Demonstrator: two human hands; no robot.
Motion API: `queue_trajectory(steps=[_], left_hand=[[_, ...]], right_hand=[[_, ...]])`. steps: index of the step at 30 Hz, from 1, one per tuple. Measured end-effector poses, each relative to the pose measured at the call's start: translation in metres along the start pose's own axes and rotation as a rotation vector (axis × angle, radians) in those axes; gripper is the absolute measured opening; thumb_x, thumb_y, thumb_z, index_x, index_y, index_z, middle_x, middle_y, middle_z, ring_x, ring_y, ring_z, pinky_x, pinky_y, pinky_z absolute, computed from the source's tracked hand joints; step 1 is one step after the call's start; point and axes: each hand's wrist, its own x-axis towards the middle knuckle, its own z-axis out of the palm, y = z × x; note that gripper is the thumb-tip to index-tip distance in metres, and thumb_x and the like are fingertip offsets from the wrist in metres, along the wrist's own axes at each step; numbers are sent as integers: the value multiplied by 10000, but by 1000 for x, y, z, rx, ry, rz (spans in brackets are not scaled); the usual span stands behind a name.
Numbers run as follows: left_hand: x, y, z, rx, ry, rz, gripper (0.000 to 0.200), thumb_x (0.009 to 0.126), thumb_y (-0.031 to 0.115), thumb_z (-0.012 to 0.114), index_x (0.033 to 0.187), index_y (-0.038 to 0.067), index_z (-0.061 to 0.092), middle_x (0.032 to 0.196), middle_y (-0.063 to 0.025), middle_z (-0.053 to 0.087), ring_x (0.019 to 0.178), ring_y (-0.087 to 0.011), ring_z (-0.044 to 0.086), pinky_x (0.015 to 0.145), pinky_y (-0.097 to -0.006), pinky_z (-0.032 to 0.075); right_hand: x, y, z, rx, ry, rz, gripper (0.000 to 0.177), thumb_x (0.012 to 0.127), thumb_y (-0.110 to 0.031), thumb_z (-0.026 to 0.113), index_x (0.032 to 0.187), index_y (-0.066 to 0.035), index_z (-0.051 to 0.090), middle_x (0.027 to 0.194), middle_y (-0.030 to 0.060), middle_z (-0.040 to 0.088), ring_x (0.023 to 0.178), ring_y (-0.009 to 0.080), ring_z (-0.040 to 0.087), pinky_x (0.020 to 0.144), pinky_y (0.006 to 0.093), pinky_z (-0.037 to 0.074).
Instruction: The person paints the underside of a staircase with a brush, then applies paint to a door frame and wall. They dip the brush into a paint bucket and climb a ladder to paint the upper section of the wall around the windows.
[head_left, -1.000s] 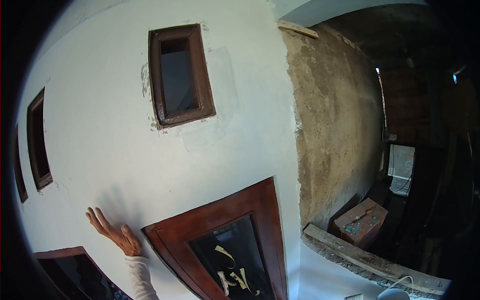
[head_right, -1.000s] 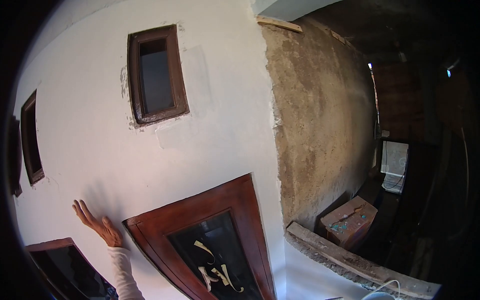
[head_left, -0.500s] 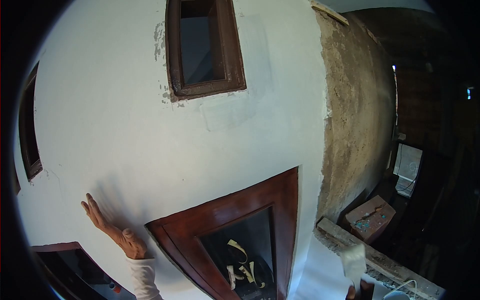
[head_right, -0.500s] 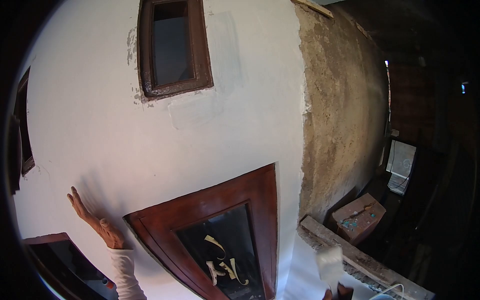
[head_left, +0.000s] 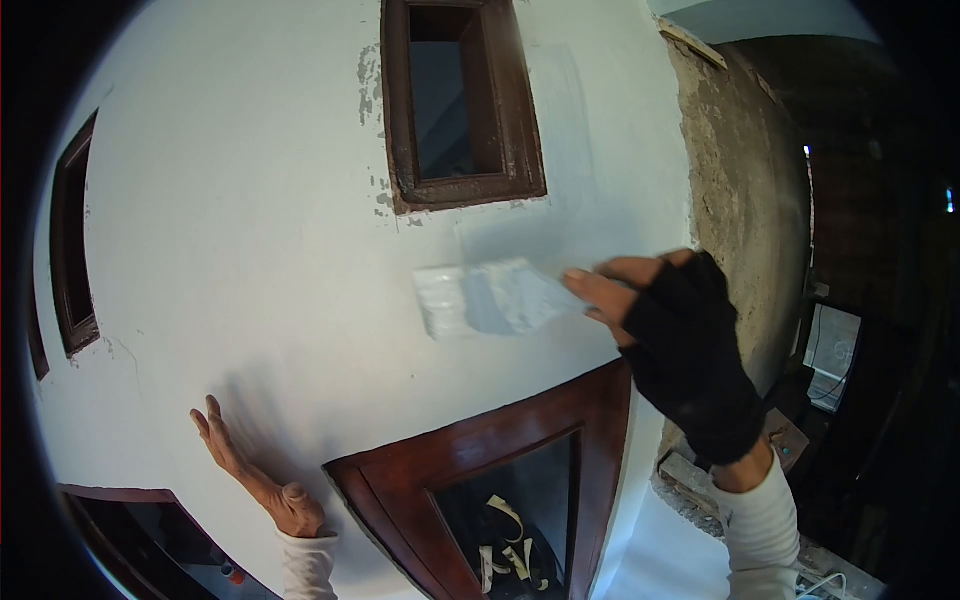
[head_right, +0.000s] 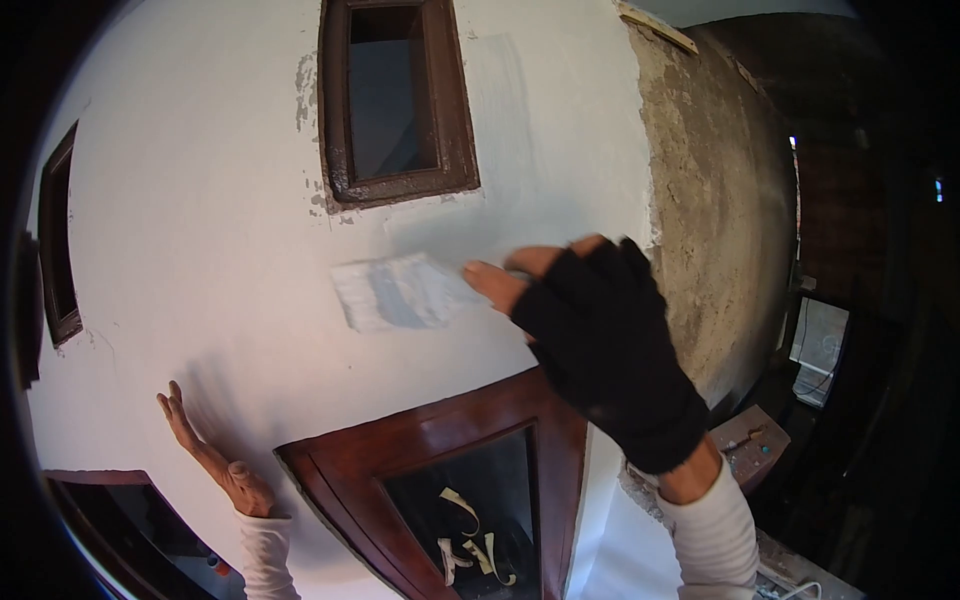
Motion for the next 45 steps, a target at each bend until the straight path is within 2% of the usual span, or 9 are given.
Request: queue_trajectory(steps=[2, 5, 12, 19, 29, 45], left_hand=[[0, -1, 0, -9, -15, -9, 1054, 970, 898, 221, 1689, 128, 259, 1708, -226, 351, 1635, -451, 160, 1301, -659, 119], [-2, -7, 1, -43, -11, -2, 1076, 956, 915, 237, 1691, 129, 253, 1698, -241, 359, 1635, -453, 161, 1298, -663, 120], [-3, -8, 0, -1, -21, -26, 1121, 926, 948, 247, 1702, 140, 231, 1693, -257, 358, 1633, -450, 168, 1296, -662, 129], [-4, -8, 1, -24, -2, -37, 1146, 918, 956, 263, 1709, 129, 217, 1695, -259, 350, 1619, -453, 219, 1290, -662, 161], [-2, -2, 0, -45, -2, -34, 1135, 938, 929, 296, 1711, 102, 205, 1742, -245, 253, 1587, -442, 309, 1293, -651, 157], [-2, 0, 1, -55, -3, -53, 1116, 951, 914, 291, 1721, 116, 173, 1741, -243, 254, 1602, -443, 272, 1301, -646, 136]], right_hand=[[14, 2, 20, 64, 87, -55, 472, 860, -63, 820, 1312, -178, 750, 1069, 45, 705, 860, 248, 558, 811, 385, 456], [28, -1, 38, 167, 90, -51, 560, 802, -8, 766, 1335, -170, 717, 1139, 45, 665, 912, 270, 583, 828, 405, 472], [39, 1, 59, 204, 147, -21, 467, 866, -34, 769, 1315, -157, 730, 1079, 56, 676, 906, 271, 597, 841, 408, 489], [33, 9, 56, 153, 113, 7, 361, 921, -66, 755, 1276, -132, 744, 1047, 50, 675, 893, 265, 602, 827, 403, 489], [26, 21, 56, 182, 171, 1, 401, 874, -28, 795, 1262, -110, 737, 985, 80, 676, 853, 270, 612, 812, 393, 485], [15, 33, 46, 138, 133, 43, 379, 882, -37, 782, 1253, -103, 740, 978, 79, 672, 843, 270, 604, 794, 393, 481]])
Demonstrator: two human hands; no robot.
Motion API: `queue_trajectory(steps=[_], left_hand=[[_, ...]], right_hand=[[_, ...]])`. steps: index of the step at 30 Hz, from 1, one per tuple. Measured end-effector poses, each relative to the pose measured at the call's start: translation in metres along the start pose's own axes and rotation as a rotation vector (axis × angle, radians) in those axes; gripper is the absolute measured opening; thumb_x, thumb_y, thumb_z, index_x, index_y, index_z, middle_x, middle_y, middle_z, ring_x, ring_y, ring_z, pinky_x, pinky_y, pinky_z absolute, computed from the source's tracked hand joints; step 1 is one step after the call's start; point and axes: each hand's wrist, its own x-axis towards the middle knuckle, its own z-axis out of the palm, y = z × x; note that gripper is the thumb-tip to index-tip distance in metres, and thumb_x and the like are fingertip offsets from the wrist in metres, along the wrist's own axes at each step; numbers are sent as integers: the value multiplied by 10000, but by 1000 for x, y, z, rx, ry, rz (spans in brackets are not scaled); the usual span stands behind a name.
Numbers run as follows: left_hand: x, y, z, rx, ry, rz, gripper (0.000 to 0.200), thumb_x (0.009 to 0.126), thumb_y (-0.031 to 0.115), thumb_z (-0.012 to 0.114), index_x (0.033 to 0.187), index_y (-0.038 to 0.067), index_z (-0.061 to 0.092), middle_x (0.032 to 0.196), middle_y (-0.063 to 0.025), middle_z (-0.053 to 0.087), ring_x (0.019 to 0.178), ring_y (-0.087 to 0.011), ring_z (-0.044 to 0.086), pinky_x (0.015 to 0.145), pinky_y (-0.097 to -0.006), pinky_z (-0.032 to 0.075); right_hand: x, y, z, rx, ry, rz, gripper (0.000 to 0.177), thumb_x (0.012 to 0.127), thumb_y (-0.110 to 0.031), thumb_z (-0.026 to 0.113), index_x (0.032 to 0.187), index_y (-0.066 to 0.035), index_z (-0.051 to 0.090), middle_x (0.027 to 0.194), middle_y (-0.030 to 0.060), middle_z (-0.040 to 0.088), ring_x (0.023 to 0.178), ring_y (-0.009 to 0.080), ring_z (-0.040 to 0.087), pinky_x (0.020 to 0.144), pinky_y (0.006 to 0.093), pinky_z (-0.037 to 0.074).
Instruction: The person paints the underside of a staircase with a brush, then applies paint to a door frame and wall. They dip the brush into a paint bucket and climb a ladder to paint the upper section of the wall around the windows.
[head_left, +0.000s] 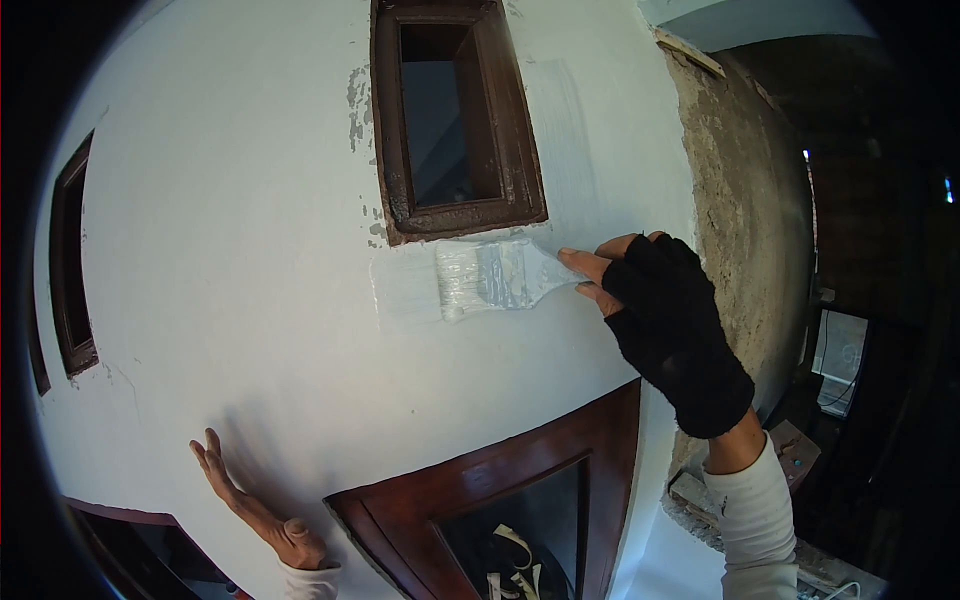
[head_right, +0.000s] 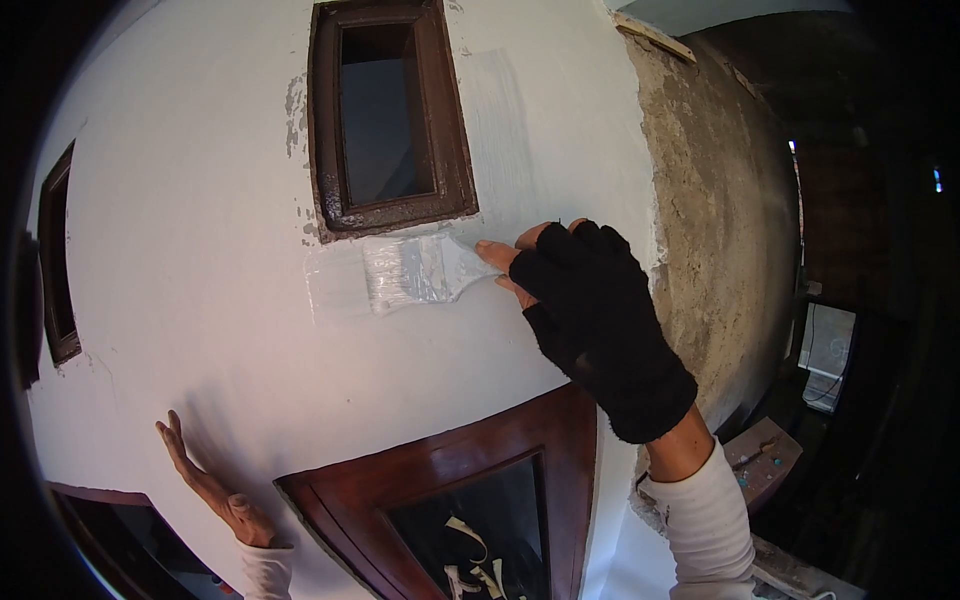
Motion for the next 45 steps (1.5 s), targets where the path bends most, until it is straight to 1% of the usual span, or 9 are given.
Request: queue_trajectory(steps=[11, 17, 19, 26, 28, 33, 39, 41, 45], left_hand=[[2, -1, -3, 17, -19, -3, 1120, 946, 920, 291, 1724, 123, 166, 1746, -240, 243, 1602, -443, 269, 1298, -658, 130], [2, 0, -1, 6, -6, -9, 1119, 947, 920, 288, 1725, 126, 159, 1745, -240, 246, 1604, -445, 264, 1299, -660, 127], [2, 0, 0, -3, -1, -9, 1122, 944, 923, 285, 1725, 128, 161, 1744, -239, 248, 1605, -444, 265, 1299, -661, 126], [3, 2, 3, -35, 33, -10, 1138, 925, 947, 258, 1725, 141, 172, 1743, -236, 257, 1599, -441, 282, 1296, -672, 127], [1, -3, 3, -17, 27, -9, 1141, 923, 950, 250, 1725, 143, 171, 1743, -235, 256, 1598, -441, 286, 1296, -673, 128], [1, -6, 2, 3, 14, -21, 1151, 915, 959, 236, 1726, 146, 169, 1746, -233, 250, 1598, -439, 286, 1296, -675, 128], [4, -4, 2, -28, 7, -7, 1159, 924, 947, 280, 1721, 113, 173, 1742, -234, 255, 1598, -440, 281, 1295, -666, 145], [3, -3, 4, -65, 38, 3, 1162, 928, 941, 292, 1719, 98, 176, 1739, -238, 258, 1595, -441, 289, 1295, -656, 160], [3, -8, 5, -73, 46, 14, 1168, 924, 946, 284, 1718, 95, 185, 1731, -249, 269, 1586, -443, 305, 1291, -651, 175]], right_hand=[[-9, 11, -4, -40, -9, 3, 389, 882, -49, 781, 1266, -93, 737, 975, 84, 665, 847, 275, 595, 798, 401, 479], [-10, 12, -9, -53, -27, 15, 365, 901, -59, 773, 1263, -89, 740, 975, 84, 661, 849, 269, 592, 792, 392, 479], [-9, 10, -12, -32, -52, 101, 347, 888, -80, 806, 1233, -115, 795, 1001, 94, 696, 855, 266, 612, 800, 393, 509], [-13, 17, -16, -55, -49, 102, 347, 900, -80, 795, 1246, -104, 785, 996, 96, 694, 860, 268, 615, 806, 397, 508], [-16, 22, -14, -74, -6, 39, 334, 913, -74, 771, 1246, -96, 754, 966, 80, 665, 860, 262, 603, 798, 388, 485], [-19, 24, -18, -83, -28, 60, 334, 910, -76, 776, 1243, -94, 754, 964, 85, 670, 867, 266, 611, 802, 392, 484], [-22, 29, -20, -94, -27, 64, 336, 915, -82, 772, 1250, -97, 752, 974, 85, 677, 867, 265, 611, 809, 395, 478], [-23, 30, -21, -96, -38, 69, 337, 918, -84, 769, 1254, -98, 750, 974, 85, 677, 869, 264, 612, 810, 396, 476], [-24, 30, -25, -102, -40, 81, 336, 922, -85, 762, 1258, -95, 747, 972, 85, 674, 878, 267, 615, 813, 396, 478]])
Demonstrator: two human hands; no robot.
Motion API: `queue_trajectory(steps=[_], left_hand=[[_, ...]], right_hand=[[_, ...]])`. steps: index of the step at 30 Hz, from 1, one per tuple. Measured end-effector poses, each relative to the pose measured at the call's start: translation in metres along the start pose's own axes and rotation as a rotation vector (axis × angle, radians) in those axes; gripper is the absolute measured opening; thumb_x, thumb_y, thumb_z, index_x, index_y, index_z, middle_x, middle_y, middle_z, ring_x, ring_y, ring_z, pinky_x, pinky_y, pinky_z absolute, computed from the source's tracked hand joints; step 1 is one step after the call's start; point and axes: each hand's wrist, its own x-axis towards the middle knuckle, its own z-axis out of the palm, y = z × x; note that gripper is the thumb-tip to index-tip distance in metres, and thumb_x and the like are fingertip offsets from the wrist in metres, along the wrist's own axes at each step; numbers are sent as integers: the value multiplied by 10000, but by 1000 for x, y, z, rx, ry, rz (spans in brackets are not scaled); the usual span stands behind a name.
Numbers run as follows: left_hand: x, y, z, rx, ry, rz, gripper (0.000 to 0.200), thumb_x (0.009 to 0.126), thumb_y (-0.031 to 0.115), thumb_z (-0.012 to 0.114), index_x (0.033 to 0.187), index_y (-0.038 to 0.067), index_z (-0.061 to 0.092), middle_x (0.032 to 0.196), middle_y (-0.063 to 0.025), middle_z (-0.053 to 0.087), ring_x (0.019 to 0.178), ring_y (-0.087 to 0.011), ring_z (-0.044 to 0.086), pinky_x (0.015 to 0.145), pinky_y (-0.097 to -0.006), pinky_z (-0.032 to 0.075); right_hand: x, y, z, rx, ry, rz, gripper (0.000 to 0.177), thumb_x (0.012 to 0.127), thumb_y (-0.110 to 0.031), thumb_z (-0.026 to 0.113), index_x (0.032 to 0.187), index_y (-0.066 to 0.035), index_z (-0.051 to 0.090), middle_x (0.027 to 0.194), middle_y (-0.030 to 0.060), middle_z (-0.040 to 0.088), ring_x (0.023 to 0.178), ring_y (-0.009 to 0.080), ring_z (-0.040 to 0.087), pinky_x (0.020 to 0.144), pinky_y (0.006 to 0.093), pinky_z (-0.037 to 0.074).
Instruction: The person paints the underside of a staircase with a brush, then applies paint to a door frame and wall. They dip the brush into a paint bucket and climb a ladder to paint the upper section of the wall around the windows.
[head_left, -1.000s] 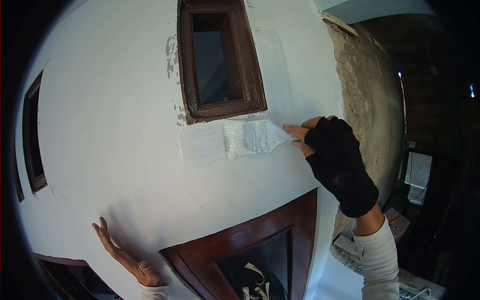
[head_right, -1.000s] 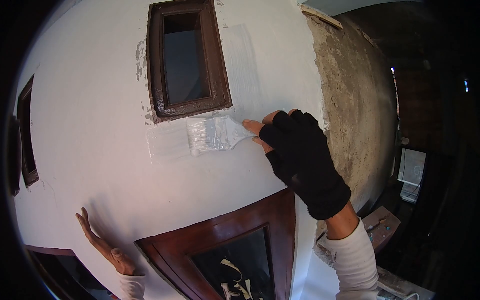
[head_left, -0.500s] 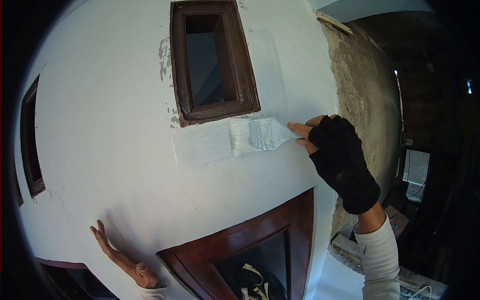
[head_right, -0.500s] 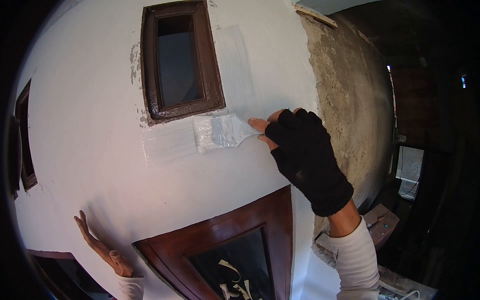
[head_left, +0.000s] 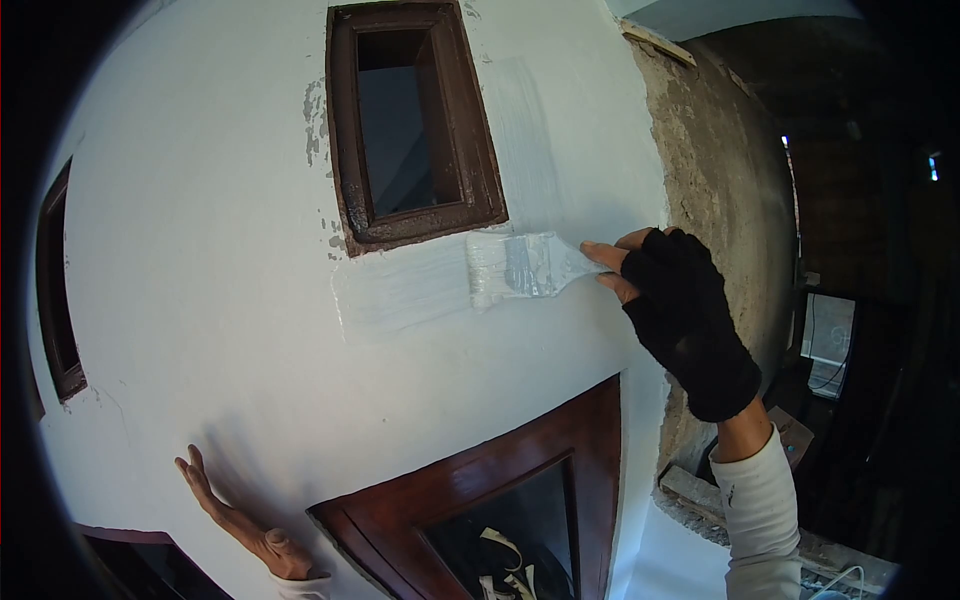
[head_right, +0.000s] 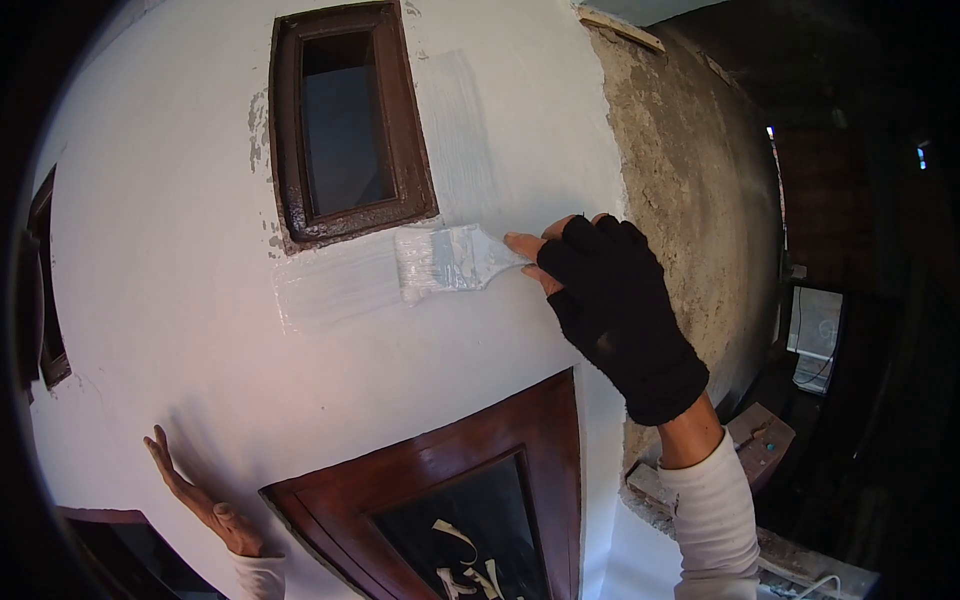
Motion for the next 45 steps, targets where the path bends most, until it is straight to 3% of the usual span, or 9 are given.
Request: queue_trajectory(steps=[2, 23, 32, 35, 44, 45], left_hand=[[0, -2, 0, 40, 3, -33, 1225, 876, 990, 299, 1704, 91, 226, 1721, -277, 268, 1548, -483, 363, 1271, -701, 185], [0, -6, 1, 28, 16, 2, 1240, 891, 981, 262, 1691, 34, 232, 1708, -268, 310, 1518, -507, 405, 1269, -702, 194], [2, 3, 1, 31, 19, -18, 1211, 905, 963, 275, 1690, 43, 231, 1672, -301, 354, 1585, -501, 267, 1266, -703, 182], [2, 7, -1, 9, -19, -18, 1153, 939, 929, 278, 1717, 84, 173, 1733, -248, 264, 1595, -438, 286, 1293, -651, 167], [4, 7, 1, 30, 4, -25, 1183, 925, 943, 257, 1709, 60, 199, 1693, -273, 345, 1581, -434, 309, 1292, -643, 173], [3, 6, 0, 28, -3, -30, 1183, 925, 943, 257, 1709, 60, 199, 1693, -273, 345, 1581, -434, 309, 1292, -643, 173]], right_hand=[[-1, 2, 0, -8, 2, -3, 337, 922, -83, 761, 1258, -94, 747, 971, 86, 672, 880, 269, 616, 814, 396, 478], [-6, 12, -7, 0, 6, 49, 320, 897, -70, 786, 1214, -102, 762, 950, 74, 675, 845, 264, 611, 812, 391, 480], [-7, 17, -9, 15, 13, 48, 311, 893, -49, 782, 1200, -99, 772, 939, 75, 671, 831, 262, 605, 800, 388, 481], [-8, 19, -11, -3, 4, 60, 316, 893, -45, 780, 1205, -100, 775, 936, 70, 667, 827, 259, 596, 800, 384, 480], [-15, 33, -20, 7, -19, 110, 326, 909, -56, 778, 1234, -80, 765, 950, 86, 649, 846, 257, 603, 835, 373, 493], [-19, 36, -21, 112, -27, 198, 299, 941, -71, 760, 1241, -67, 757, 953, 95, 644, 866, 257, 617, 851, 363, 499]])
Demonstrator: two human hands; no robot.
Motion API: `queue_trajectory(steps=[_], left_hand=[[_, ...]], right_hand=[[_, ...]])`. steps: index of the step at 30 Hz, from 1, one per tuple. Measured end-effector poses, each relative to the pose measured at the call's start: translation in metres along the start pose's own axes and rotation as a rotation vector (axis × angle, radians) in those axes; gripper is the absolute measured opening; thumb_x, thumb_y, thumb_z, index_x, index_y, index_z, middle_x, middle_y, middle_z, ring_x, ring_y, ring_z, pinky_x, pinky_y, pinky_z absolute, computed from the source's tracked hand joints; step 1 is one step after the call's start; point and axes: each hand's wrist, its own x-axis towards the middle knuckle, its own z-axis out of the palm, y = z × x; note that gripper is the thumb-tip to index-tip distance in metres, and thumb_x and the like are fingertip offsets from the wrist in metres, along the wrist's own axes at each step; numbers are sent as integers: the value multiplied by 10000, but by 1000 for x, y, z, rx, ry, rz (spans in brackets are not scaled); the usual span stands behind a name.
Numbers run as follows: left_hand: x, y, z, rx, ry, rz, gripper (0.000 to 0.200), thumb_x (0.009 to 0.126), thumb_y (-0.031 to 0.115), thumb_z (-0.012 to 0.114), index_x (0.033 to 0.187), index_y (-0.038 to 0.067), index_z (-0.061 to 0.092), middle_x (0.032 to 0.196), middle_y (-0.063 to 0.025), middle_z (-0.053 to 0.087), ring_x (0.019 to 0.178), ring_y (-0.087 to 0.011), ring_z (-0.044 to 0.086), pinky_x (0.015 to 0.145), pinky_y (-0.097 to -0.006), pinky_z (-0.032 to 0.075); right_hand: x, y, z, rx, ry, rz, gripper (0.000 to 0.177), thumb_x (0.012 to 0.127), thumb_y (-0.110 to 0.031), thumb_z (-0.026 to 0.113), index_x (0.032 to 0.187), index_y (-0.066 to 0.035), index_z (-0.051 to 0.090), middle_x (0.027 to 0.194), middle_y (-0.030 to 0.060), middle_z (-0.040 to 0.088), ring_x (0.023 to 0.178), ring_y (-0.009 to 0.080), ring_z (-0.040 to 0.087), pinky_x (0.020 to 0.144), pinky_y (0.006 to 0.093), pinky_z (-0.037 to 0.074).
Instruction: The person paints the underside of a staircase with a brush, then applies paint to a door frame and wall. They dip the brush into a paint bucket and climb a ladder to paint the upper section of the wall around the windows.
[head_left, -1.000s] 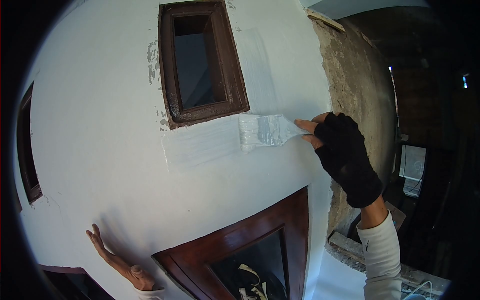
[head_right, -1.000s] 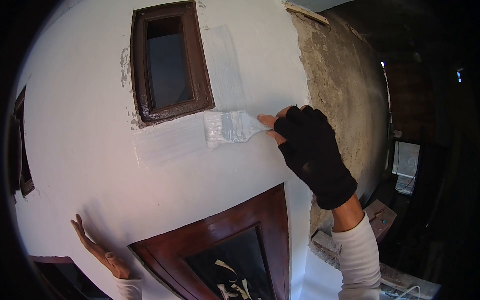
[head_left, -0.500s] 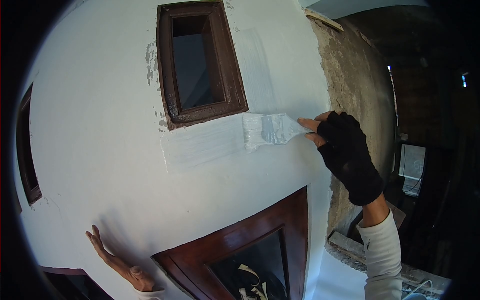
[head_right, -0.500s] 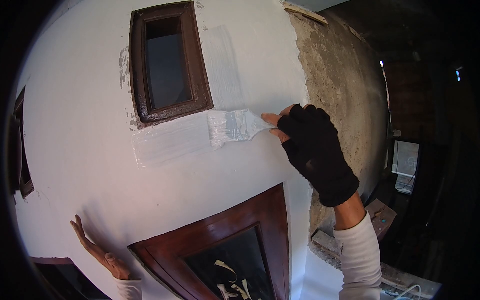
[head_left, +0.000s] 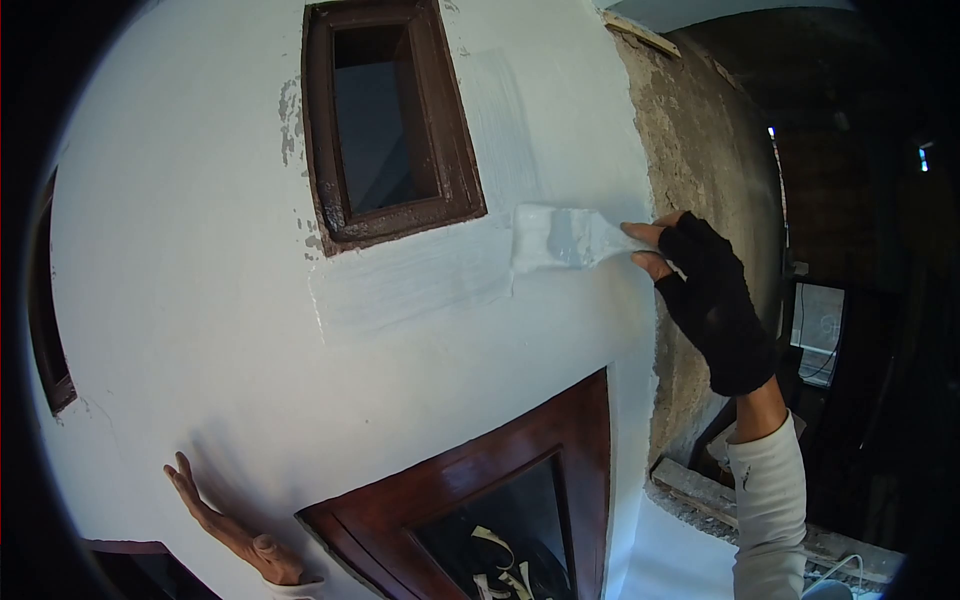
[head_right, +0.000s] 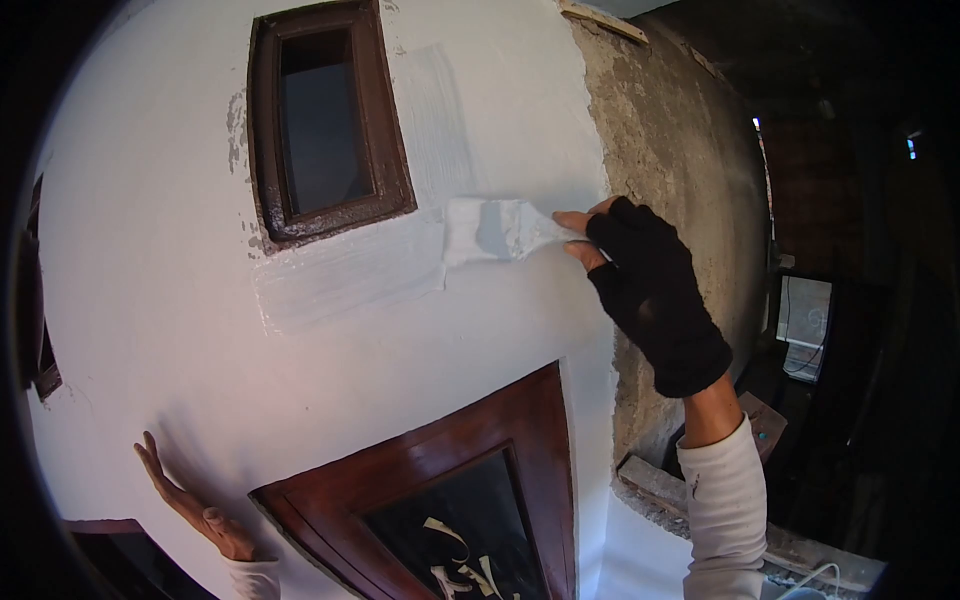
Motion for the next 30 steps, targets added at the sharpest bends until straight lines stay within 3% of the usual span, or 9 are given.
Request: queue_trajectory(steps=[4, 8, 15, 17, 20, 26, 30], left_hand=[[1, -6, -1, 18, -15, 13, 1192, 924, 947, 246, 1702, 45, 209, 1692, -272, 350, 1570, -432, 330, 1289, -632, 191], [3, 5, 1, 47, 10, 19, 1192, 922, 951, 242, 1695, 43, 230, 1671, -275, 394, 1546, -439, 373, 1281, -636, 212], [4, 7, 2, 11, 8, 32, 1153, 943, 929, 250, 1693, 54, 243, 1660, -270, 417, 1538, -442, 388, 1277, -645, 217], [4, 11, 2, 6, 4, 26, 1149, 945, 927, 250, 1693, 54, 242, 1660, -270, 417, 1540, -441, 386, 1278, -644, 215], [4, 10, 1, -3, 6, 27, 1145, 947, 923, 255, 1693, 54, 241, 1661, -269, 415, 1542, -439, 383, 1281, -641, 210], [5, 10, -1, -28, -5, 14, 1145, 949, 919, 273, 1700, 56, 225, 1677, -264, 394, 1556, -434, 363, 1287, -637, 198], [3, 3, -1, -51, -15, 7, 1170, 935, 936, 276, 1710, 63, 197, 1689, -252, 381, 1566, -431, 347, 1289, -639, 191]], right_hand=[[-16, 1, -10, 150, -31, 284, 252, 1039, -151, 695, 1255, -26, 733, 979, 113, 658, 922, 223, 647, 873, 340, 513], [-24, -10, -35, 182, -126, 513, 317, 1060, -257, 684, 1242, -2, 730, 970, 94, 711, 918, 161, 637, 856, 326, 521], [-6, -43, -72, 143, -308, 506, 332, 1023, -302, 738, 1097, 20, 777, 844, 67, 718, 801, 146, 643, 774, 311, 517], [10, -46, -75, 210, -512, 459, 346, 1005, -319, 762, 1072, 19, 789, 805, 60, 689, 770, 148, 628, 749, 307, 513], [29, -55, -65, 289, -619, 510, 342, 1006, -320, 761, 1034, 20, 797, 775, 61, 664, 735, 147, 606, 720, 303, 504], [40, -31, -34, 389, -602, 471, 411, 960, -422, 805, 926, -12, 814, 741, 50, 651, 742, 106, 593, 735, 277, 478], [55, -10, -38, 211, -737, 638, 386, 978, -442, 794, 1090, -74, 835, 666, 10, 624, 660, 87, 573, 689, 260, 476]])
